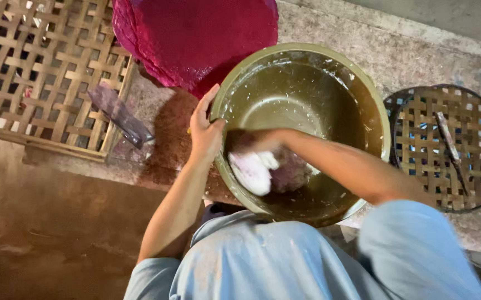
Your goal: The person kneads pink dough in a large basin, adding coloring from a small packet and working the dough by hand until uniform. They briefly rinse their hands in a bucket, then use a hand-held extruder press to squeeze the dough into thin strands, depositing round noodle nests onto round mesh trays.
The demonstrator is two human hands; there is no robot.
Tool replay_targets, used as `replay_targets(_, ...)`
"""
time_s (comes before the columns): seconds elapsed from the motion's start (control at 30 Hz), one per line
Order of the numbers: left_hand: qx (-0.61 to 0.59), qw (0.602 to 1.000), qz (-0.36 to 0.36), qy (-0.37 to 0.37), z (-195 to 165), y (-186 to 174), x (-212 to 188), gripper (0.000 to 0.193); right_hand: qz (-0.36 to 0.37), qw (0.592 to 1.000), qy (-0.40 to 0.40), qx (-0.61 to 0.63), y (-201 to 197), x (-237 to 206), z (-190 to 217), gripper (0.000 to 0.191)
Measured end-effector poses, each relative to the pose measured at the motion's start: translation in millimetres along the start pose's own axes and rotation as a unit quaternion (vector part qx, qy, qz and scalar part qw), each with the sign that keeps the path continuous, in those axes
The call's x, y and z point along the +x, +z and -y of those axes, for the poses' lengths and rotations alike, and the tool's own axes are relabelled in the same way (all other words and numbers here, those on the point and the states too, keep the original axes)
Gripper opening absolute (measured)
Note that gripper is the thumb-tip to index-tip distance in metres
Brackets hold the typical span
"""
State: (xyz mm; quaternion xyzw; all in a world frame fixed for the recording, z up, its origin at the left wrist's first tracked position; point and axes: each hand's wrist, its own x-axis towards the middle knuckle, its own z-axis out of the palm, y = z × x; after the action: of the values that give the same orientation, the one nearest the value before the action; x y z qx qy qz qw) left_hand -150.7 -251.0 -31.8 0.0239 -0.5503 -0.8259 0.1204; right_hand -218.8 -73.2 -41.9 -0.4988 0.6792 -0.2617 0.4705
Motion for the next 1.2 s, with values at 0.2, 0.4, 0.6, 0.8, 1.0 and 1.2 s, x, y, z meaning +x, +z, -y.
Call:
replay_targets(0.2, 0.007, 0.999, 0.000, -0.049, -16, 3, -10, 0.076, -0.120, 0.902, 0.410, -0.057, 59, -148, 59, 0.071)
replay_targets(0.4, -0.022, 0.999, -0.002, -0.041, -19, 14, -7, 0.077, -0.346, 0.837, 0.160, -0.392, 91, -122, -1, 0.095)
replay_targets(0.6, 0.006, 0.999, 0.008, -0.041, -18, 9, -2, 0.077, -0.439, 0.788, 0.421, -0.096, 18, -64, -69, 0.080)
replay_targets(0.8, -0.067, 0.997, 0.010, -0.046, -12, 3, 0, 0.074, -0.342, 0.902, 0.166, -0.203, 81, -136, 23, 0.097)
replay_targets(1.0, -0.019, 0.999, 0.004, -0.040, -9, 9, -3, 0.069, -0.026, 0.906, 0.268, -0.327, 100, -116, 18, 0.048)
replay_targets(1.2, 0.056, 0.998, 0.008, -0.024, -11, 7, 4, 0.068, -0.195, 0.916, 0.227, -0.266, 63, -45, -19, 0.039)
